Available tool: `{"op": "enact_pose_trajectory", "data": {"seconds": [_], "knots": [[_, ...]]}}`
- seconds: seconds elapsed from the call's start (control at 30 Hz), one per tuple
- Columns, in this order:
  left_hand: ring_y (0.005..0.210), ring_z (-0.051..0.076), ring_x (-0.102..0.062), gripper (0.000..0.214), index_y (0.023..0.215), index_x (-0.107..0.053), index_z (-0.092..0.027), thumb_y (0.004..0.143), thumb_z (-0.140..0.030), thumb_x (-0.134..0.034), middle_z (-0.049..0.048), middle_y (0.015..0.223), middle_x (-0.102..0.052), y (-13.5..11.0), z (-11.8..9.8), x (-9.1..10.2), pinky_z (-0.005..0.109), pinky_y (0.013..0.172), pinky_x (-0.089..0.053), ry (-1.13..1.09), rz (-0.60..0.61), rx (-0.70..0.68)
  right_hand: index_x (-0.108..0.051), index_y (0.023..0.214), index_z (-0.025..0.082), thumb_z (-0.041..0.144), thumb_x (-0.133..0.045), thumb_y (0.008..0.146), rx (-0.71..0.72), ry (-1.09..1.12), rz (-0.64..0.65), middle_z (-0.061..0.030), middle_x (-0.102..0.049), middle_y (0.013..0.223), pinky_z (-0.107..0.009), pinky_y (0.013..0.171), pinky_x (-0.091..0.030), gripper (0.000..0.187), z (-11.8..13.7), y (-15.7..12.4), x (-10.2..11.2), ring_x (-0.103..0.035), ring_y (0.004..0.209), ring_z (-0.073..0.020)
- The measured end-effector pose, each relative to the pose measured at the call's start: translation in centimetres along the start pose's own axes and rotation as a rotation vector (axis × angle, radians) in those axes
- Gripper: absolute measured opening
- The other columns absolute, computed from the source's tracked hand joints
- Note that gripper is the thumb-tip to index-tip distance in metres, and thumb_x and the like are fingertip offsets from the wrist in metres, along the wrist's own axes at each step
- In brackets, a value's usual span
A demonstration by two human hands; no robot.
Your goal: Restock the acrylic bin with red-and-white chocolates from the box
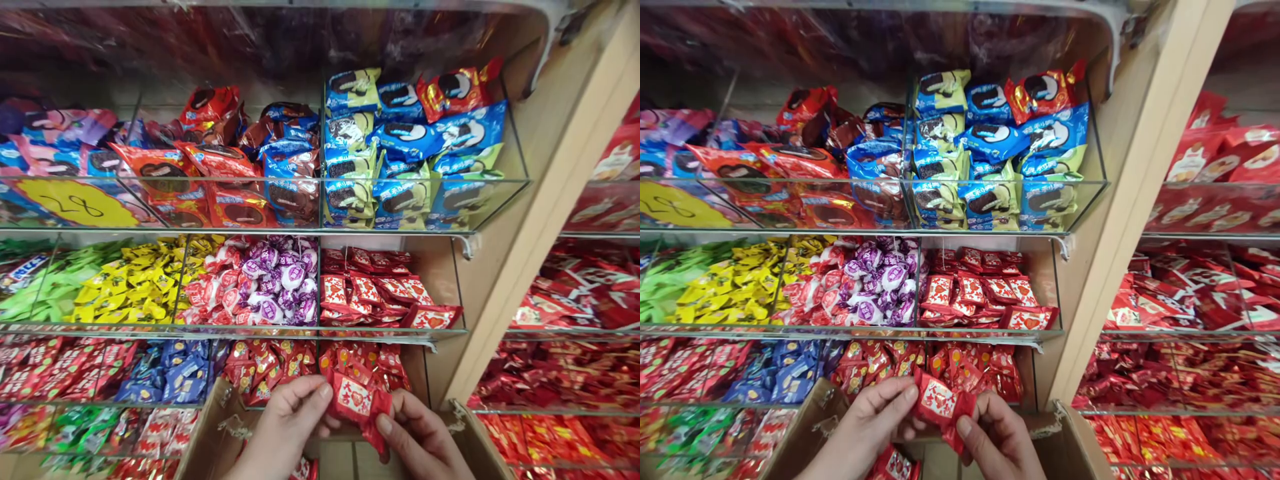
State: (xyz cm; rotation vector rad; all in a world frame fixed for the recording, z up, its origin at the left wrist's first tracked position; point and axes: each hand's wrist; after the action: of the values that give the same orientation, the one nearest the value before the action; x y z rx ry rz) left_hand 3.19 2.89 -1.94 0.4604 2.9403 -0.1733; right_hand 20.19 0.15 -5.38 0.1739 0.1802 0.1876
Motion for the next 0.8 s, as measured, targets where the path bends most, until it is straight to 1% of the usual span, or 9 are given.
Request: {"op": "enact_pose_trajectory", "data": {"seconds": [0.13, 0.2, 0.27, 0.37, 0.47, 0.57, 0.67, 0.73, 0.8], "knots": [[0.055, 0.009, -0.043, 0.030, 0.075, -0.058, -0.014, 0.070, -0.043, -0.059, -0.0012, 0.061, -0.055, 0.6, 0.1, 0.7, 0.020, 0.052, -0.034, 0.157, -0.053, -0.058, -0.051, 0.066, 0.017, 0.037, -0.054, 0.077, -0.008, -0.016, 0.011, 0.0014, -0.049, 0.058, -0.021, 0.053, -0.035, 0.023, -0.2, 0.2, 0.1, -0.044, 0.054, -0.0091], [0.054, 0.009, -0.039, 0.029, 0.072, -0.056, -0.014, 0.072, -0.043, -0.056, -0.0024, 0.059, -0.051, 0.7, 0.0, 0.8, 0.020, 0.051, -0.032, 0.222, -0.063, -0.076, -0.050, 0.067, 0.017, 0.037, -0.055, 0.077, -0.002, 0.005, 0.022, 0.0016, -0.049, 0.059, -0.021, 0.053, -0.035, 0.023, -0.3, 0.2, 0.1, -0.044, 0.055, -0.0088], [0.054, 0.009, -0.036, 0.026, 0.069, -0.052, -0.015, 0.076, -0.040, -0.051, -0.0038, 0.058, -0.046, 0.6, 0.0, 0.8, 0.021, 0.053, -0.030, 0.310, -0.079, -0.122, -0.050, 0.067, 0.017, 0.037, -0.055, 0.077, -0.013, 0.024, 0.029, 0.0019, -0.049, 0.060, -0.020, 0.053, -0.036, 0.023, -0.3, 0.1, -0.1, -0.044, 0.056, -0.0085], [0.055, 0.009, -0.034, 0.022, 0.071, -0.046, -0.017, 0.081, -0.036, -0.044, -0.0051, 0.059, -0.039, 0.5, 0.0, 0.8, 0.022, 0.054, -0.030, 0.423, -0.072, -0.181, -0.051, 0.066, 0.016, 0.035, -0.056, 0.076, -0.028, 0.012, 0.002, 0.0023, -0.047, 0.060, -0.020, 0.054, -0.035, 0.022, 0.0, -0.2, -0.4, -0.042, 0.056, -0.0083], [0.057, 0.009, -0.035, 0.018, 0.075, -0.043, -0.018, 0.083, -0.034, -0.039, -0.0046, 0.064, -0.039, 0.4, 0.1, 0.9, 0.022, 0.055, -0.031, 0.463, -0.031, -0.187, -0.052, 0.067, 0.016, 0.032, -0.056, 0.077, -0.042, 0.037, -0.016, 0.0024, -0.047, 0.060, -0.020, 0.054, -0.034, 0.019, 0.3, -0.3, -0.3, -0.041, 0.057, -0.0081], [0.060, 0.010, -0.038, 0.019, 0.075, -0.042, -0.018, 0.083, -0.035, -0.040, -0.0044, 0.065, -0.039, 0.4, 0.0, 1.0, 0.022, 0.057, -0.035, 0.396, 0.034, -0.157, -0.052, 0.070, 0.016, 0.029, -0.057, 0.077, -0.088, 0.163, 0.023, 0.0029, -0.047, 0.060, -0.019, 0.052, -0.032, 0.015, 0.4, -0.3, 0.2, -0.038, 0.055, -0.0072], [0.060, 0.010, -0.038, 0.022, 0.073, -0.043, -0.018, 0.081, -0.039, -0.044, -0.0045, 0.064, -0.039, 0.3, -0.2, 0.9, 0.022, 0.057, -0.038, 0.239, 0.089, -0.087, -0.053, 0.070, 0.016, 0.029, -0.060, 0.075, -0.143, 0.323, 0.069, 0.0032, -0.046, 0.059, -0.018, 0.049, -0.030, 0.015, 0.5, -0.3, 0.7, -0.034, 0.051, -0.0059], [0.060, 0.009, -0.038, 0.024, 0.074, -0.044, -0.017, 0.078, -0.041, -0.049, -0.0039, 0.066, -0.041, 0.2, -0.3, 0.7, 0.021, 0.056, -0.038, 0.139, 0.092, -0.030, -0.054, 0.070, 0.016, 0.028, -0.060, 0.074, -0.167, 0.387, 0.088, 0.0028, -0.046, 0.060, -0.018, 0.048, -0.029, 0.014, 0.5, -0.2, 0.9, -0.033, 0.051, -0.0054], [0.060, 0.008, -0.039, 0.024, 0.075, -0.046, -0.017, 0.076, -0.041, -0.052, -0.0034, 0.068, -0.043, 0.1, -0.3, 0.4, 0.019, 0.054, -0.038, 0.040, 0.084, 0.009, -0.055, 0.072, 0.016, 0.026, -0.059, 0.075, -0.171, 0.397, 0.084, 0.0024, -0.046, 0.062, -0.018, 0.049, -0.030, 0.012, 0.4, -0.1, 1.1, -0.033, 0.052, -0.0055]]}}
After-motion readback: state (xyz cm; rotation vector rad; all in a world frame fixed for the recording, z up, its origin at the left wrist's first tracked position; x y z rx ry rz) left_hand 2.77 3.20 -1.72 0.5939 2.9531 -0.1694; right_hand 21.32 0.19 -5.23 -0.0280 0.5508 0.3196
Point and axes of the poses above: each hand's wrist, its own y-axis towards the middle knuckle, its own x-axis out of the back of the hand, z = x × y
